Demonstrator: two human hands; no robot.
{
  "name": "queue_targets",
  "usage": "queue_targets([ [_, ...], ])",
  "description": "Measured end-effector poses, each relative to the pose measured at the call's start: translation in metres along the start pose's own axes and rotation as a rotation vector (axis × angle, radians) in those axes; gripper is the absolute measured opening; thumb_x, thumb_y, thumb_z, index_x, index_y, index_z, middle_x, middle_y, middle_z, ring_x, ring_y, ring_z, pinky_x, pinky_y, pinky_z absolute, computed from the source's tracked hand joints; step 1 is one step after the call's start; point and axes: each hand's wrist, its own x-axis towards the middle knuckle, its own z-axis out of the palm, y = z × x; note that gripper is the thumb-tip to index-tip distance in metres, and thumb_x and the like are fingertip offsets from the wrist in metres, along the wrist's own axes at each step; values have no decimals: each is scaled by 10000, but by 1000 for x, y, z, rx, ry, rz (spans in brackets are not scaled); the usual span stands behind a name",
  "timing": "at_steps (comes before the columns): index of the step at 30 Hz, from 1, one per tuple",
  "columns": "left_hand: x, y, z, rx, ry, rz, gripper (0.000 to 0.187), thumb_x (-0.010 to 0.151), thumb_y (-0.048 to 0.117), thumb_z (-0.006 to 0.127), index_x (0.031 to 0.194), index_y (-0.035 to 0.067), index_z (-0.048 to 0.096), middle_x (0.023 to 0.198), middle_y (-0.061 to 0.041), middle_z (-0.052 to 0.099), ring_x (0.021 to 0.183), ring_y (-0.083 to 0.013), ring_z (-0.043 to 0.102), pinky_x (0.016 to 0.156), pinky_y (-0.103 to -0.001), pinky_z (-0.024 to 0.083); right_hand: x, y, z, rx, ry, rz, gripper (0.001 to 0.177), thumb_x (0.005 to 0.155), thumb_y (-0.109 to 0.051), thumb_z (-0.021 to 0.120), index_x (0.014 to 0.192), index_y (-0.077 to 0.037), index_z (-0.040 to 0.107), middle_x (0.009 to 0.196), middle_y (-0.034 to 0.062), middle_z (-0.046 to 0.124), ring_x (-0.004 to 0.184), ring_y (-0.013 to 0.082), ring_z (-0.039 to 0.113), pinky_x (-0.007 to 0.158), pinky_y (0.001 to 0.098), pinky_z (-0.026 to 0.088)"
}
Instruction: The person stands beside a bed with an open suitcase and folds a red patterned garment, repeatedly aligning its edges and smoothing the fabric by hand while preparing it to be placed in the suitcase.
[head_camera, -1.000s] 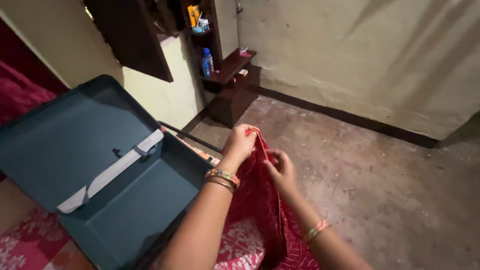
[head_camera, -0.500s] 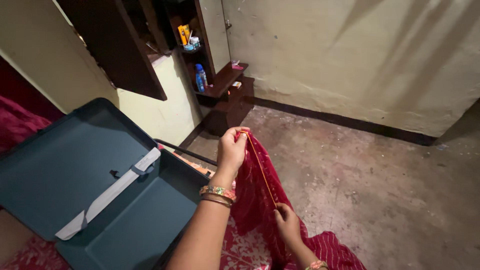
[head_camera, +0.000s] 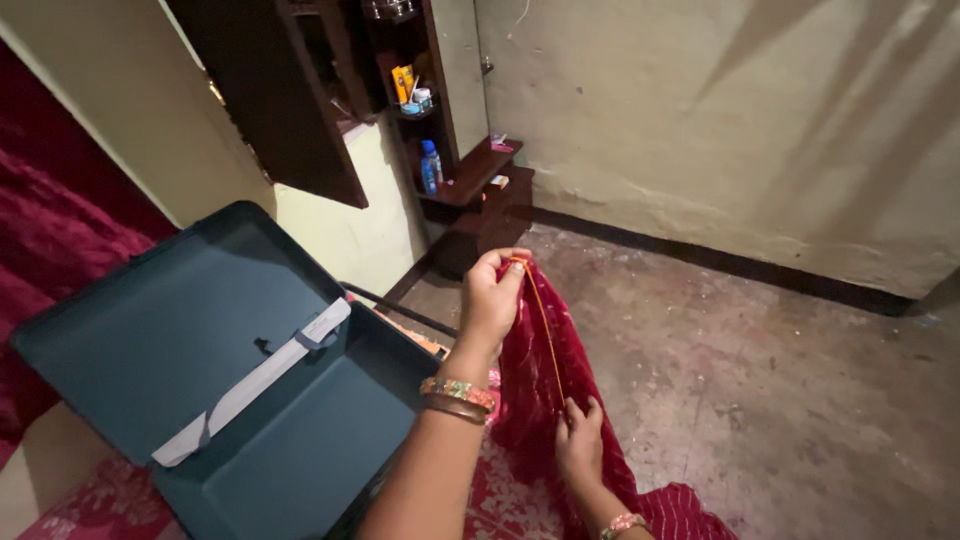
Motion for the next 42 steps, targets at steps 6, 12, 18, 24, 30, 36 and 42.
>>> queue_targets([
  [6, -2, 14, 1, 248, 92, 80, 128, 969, 102, 643, 1038, 52, 738, 828, -8, 720, 731, -84, 631, 668, -265, 513, -8, -27, -11, -224, -136, 83, 487, 1006, -302, 486, 1452, -108, 462, 1616, 189, 318, 1191, 440, 605, 988, 495, 507],
  [12, -1, 24, -1, 384, 161, 233, 124, 946, 106, 658, 1022, 56, 742, 860, -77, 751, 771, -150, 696, 718, -301, 542, -8, -19, -11, -252, -176, 105, 527, 1017, -398, 449, 1440, -85, 446, 1612, 184, 325, 1215, 446, 586, 1012, 514, 488],
  [18, 23, 25, -27, 418, 254, 287, 138, 939, 110, 640, 1026, 68, 739, 928, -118, 769, 861, -249, 743, 786, -352, 569, 22, 11, -26, -325, -76, 17, 629, 985, -534, 524, 1384, -48, 546, 1430, 221, 516, 1182, 443, 605, 967, 516, 506],
  [24, 53, 23, -106, 541, 437, 383, 152, 928, 115, 640, 1025, 66, 746, 1013, -138, 766, 961, -305, 732, 854, -384, 562, 117, -17, -91, -143, -43, -72, 532, 899, -559, 624, 943, -69, 826, 793, 202, 752, 716, 335, 753, 708, 462, 567],
  [30, 51, 48, -168, 677, 500, 401, 145, 914, 98, 639, 1004, 63, 747, 1019, -140, 753, 944, -308, 716, 843, -392, 557, 254, -168, -218, -297, -21, -482, 335, 902, -344, 733, 1061, -54, 783, 952, 180, 781, 830, 263, 763, 776, 430, 598],
  [36, 64, 133, -201, 561, 622, 374, 161, 946, 129, 637, 1036, 94, 765, 969, -102, 757, 884, -231, 713, 808, -360, 549, 264, -412, -300, -318, 91, -717, 253, 922, -308, 765, 1017, -78, 806, 850, 113, 775, 692, 200, 726, 679, 368, 603],
  [42, 60, 200, -279, 226, 744, 686, 126, 1020, 108, 620, 1087, 57, 715, 999, -19, 720, 897, -80, 640, 837, -259, 526, 217, -508, -297, -82, -187, -702, 368, 916, -384, 752, 993, -26, 786, 837, 120, 757, 745, 222, 674, 693, 406, 561],
])
